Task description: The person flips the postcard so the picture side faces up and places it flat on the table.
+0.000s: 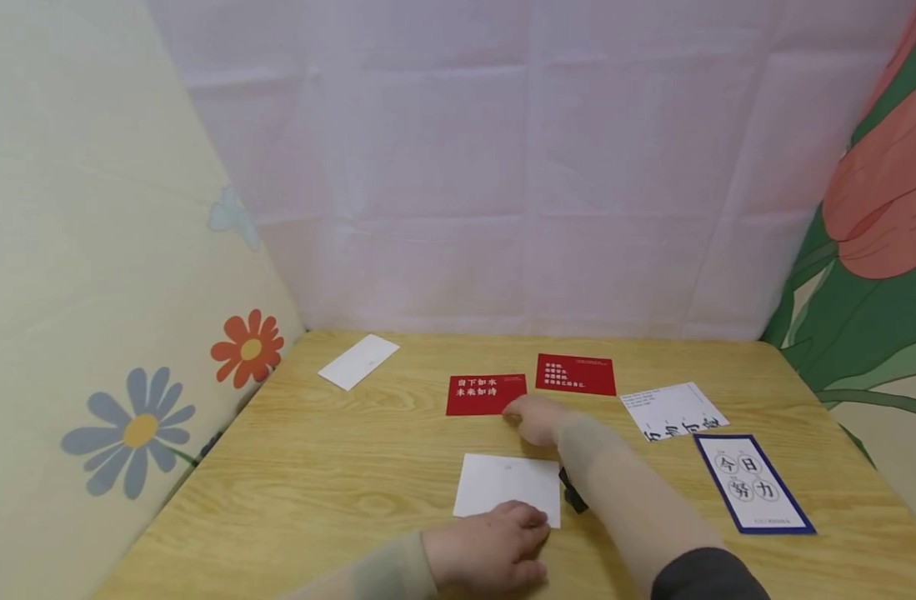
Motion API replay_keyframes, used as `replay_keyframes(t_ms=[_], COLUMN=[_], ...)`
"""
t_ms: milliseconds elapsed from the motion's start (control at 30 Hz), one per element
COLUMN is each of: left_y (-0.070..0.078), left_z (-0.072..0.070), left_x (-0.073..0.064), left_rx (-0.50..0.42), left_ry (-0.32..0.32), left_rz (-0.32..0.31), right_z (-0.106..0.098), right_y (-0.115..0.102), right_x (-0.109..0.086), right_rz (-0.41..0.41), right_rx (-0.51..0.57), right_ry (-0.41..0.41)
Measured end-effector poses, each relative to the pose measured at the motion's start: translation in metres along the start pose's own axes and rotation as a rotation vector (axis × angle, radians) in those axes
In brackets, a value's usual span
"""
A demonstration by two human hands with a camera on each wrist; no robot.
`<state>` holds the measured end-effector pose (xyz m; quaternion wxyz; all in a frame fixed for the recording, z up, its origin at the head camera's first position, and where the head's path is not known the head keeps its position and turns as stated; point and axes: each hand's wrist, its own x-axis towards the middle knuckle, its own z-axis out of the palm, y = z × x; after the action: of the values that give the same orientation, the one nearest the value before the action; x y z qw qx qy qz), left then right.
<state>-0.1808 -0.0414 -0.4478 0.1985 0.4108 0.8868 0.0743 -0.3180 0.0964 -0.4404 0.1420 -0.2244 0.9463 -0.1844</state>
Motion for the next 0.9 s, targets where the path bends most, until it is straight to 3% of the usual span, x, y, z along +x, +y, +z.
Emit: replay_keyframes(t_ms=[300,500,633,767,900], left_y=[0.0,0.0,0.003,0.005,0.004], left_z=[0.001,0.0,0.0,0.001,0.0], left_x=[0.001,0.002,0.0,-0.002,-0.002], left_rx=[0.035,0.02,0.062,0.106,0.089], left_ry=[0.003,-0.003,0.034,0.071,0.06], left_rz=[0.015,0.016,0.009,0.008,0.02], right_z=[0.001,0.004,0.005,0.009,0.012], right_y=[0.008,0.013,0.016,0.019,0.02], right_x=[-0.02,-0.037,-0.048,-0.055,-0.061], right_rz=[-0.018,0.027,0.054,0.087,0.109], right_rx=[0.116,0.211,0.25,0.231,0.192], right_ry=[0.009,0.01,0.016,0.024,0.048])
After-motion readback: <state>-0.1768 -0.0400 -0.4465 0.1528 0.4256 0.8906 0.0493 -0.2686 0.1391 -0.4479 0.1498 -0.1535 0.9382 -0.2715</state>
